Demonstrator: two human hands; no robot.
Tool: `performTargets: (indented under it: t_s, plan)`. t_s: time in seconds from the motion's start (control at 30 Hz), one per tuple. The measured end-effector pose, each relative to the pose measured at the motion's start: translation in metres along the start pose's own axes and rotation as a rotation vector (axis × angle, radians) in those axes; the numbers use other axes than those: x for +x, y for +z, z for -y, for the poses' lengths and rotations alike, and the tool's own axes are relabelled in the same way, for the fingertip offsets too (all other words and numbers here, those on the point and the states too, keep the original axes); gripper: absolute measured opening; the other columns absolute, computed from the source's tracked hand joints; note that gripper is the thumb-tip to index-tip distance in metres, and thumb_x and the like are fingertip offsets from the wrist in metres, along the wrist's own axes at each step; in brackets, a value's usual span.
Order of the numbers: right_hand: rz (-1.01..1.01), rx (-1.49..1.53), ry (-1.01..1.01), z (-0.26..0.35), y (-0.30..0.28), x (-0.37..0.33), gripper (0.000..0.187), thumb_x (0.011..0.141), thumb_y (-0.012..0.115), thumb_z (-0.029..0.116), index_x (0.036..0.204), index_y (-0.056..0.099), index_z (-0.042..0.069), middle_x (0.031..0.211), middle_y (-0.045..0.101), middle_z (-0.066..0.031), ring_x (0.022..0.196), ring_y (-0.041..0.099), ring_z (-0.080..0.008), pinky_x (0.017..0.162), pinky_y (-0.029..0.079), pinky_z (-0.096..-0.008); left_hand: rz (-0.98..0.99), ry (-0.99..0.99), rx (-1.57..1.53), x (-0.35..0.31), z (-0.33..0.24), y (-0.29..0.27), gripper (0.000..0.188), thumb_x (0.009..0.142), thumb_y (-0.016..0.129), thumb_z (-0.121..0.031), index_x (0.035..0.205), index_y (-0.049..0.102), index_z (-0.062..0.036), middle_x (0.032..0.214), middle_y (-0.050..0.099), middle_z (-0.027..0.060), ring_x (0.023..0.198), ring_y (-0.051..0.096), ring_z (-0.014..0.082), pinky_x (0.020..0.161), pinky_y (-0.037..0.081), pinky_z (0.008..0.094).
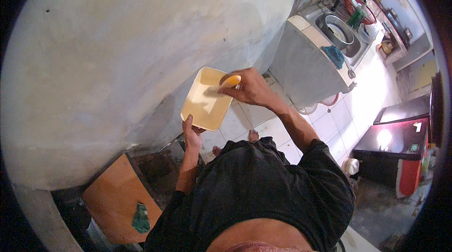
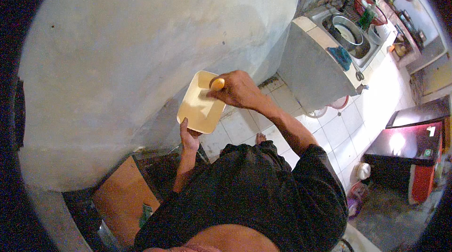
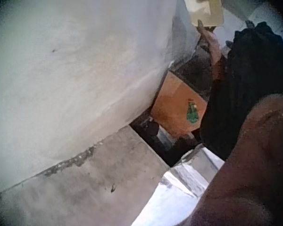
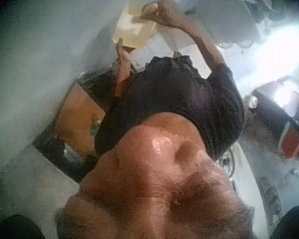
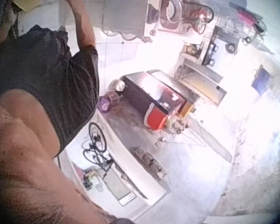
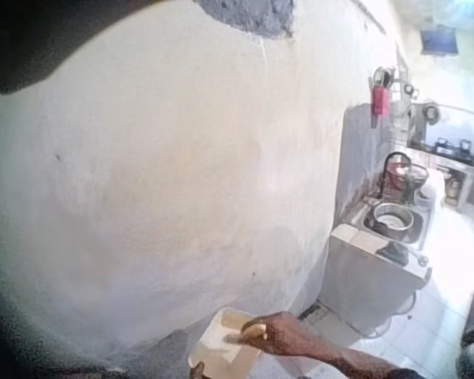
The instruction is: The person paints a wall using a brush dipped in a container of white paint.
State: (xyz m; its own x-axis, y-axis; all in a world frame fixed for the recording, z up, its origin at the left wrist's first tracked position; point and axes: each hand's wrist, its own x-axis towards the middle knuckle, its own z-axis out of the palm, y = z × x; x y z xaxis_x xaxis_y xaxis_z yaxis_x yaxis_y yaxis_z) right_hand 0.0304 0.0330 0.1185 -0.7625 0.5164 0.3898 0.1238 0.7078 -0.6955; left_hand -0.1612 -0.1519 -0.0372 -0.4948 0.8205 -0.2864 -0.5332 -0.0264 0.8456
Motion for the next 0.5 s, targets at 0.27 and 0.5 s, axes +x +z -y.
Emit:
performTargets:
  t_s: [0.27, 0.5]
  plan:
    - [-0.216, -0.133, 0.110, -0.001, 0.008, 0.017, 0.016, 0.081, 0.071, 0.019, 0.090, 0.070, 0.006, 0.077, 0.067, -0.0115, 0.060, 0.064, -0.0218, 0.055, 0.049, -0.0305, -0.046, -0.020, -0.058, 0.005, -0.003, -0.026, 0.052, 0.089, 0.054, -0.039, 0.129, 0.046, -0.0066, 0.113, 0.061, 0.0097, 0.097, 0.065, 0.0226, 0.072, 0.059, 0.0392]
    - [-0.821, 0.545, 0.362, -0.028, -0.002, 0.016, 0.023, 0.086, 0.069, 0.022, 0.089, 0.066, -0.001, 0.078, 0.068, -0.0090, 0.063, 0.066, -0.0175, 0.057, 0.054, -0.0273, -0.019, 0.007, -0.069, 0.010, -0.009, -0.051, 0.055, 0.088, 0.053, -0.045, 0.128, 0.048, -0.0080, 0.113, 0.062, 0.0083, 0.093, 0.066, 0.0218, 0.066, 0.056, 0.0333]
